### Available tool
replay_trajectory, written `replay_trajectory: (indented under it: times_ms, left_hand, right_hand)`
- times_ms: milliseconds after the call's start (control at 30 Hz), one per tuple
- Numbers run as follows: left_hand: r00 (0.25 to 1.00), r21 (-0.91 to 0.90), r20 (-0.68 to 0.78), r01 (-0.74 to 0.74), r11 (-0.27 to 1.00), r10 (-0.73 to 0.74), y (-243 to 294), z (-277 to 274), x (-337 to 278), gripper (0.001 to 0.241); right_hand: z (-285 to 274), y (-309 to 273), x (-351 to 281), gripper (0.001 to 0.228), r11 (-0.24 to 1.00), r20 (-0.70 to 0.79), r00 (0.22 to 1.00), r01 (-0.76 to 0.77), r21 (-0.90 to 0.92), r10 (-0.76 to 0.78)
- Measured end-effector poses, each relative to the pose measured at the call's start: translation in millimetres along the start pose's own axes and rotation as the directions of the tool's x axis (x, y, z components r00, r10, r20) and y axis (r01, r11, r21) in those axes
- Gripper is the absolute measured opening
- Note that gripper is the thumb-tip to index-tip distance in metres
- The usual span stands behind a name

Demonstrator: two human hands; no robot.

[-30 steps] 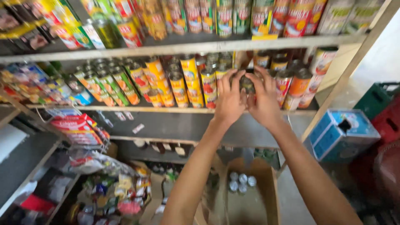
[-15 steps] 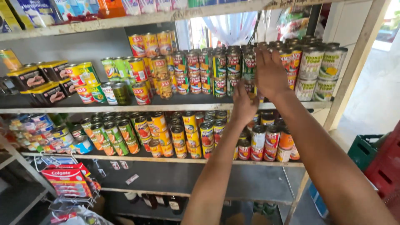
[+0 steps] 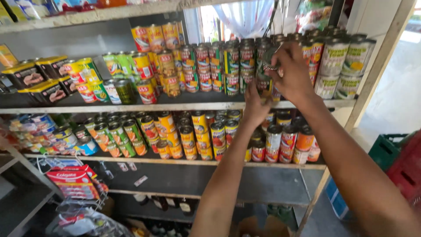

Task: Packing various canned goods from retail shelves into a cardboard box.

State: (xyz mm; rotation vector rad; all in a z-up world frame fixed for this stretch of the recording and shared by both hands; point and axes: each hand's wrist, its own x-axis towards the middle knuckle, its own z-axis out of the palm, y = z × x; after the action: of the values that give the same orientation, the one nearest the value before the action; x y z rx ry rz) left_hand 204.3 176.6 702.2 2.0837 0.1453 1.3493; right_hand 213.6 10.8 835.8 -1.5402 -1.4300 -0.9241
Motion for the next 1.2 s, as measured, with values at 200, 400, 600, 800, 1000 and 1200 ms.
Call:
replay_trajectory:
  times_ms: [200,400,600,800,1000,1200]
  left_hand:
    - [0.999,-0.402,-0.001,-0.045,0.915,0.048,114,-74,-57,0.088]
    - [0.945,-0.292,0.294,-0.055,0.955,0.145,59,-64,-181,0.079]
    - [0.785,-0.231,0.573,0.431,0.872,-0.236,-4,-33,-340,0.077]
    - [0.487,0.220,0.735,0.486,0.846,-0.471,-78,10,-520,0.065]
    - [0.335,0.370,0.801,0.374,0.851,-0.495,-147,44,-656,0.072]
    - [0.304,0.584,0.729,0.192,0.788,-0.614,-187,80,-661,0.077]
  right_hand:
    - [-30,-40,-71,0.042,0.998,-0.067,0.998,0.022,0.063,-0.018]
    - [-40,-62,-175,0.057,0.940,0.319,0.940,-0.210,0.270,0.119]
    - [11,-33,-355,0.058,0.719,0.725,0.536,-0.690,0.082,0.432]
    - [82,-34,-591,0.052,0.274,0.746,0.142,-0.960,-0.056,0.650]
    - [147,-76,-762,0.029,-0.828,0.650,-0.548,-0.504,0.246,0.527]
    - [209,-47,-925,0.010,-0.855,0.688,-0.560,-0.074,0.513,0.461]
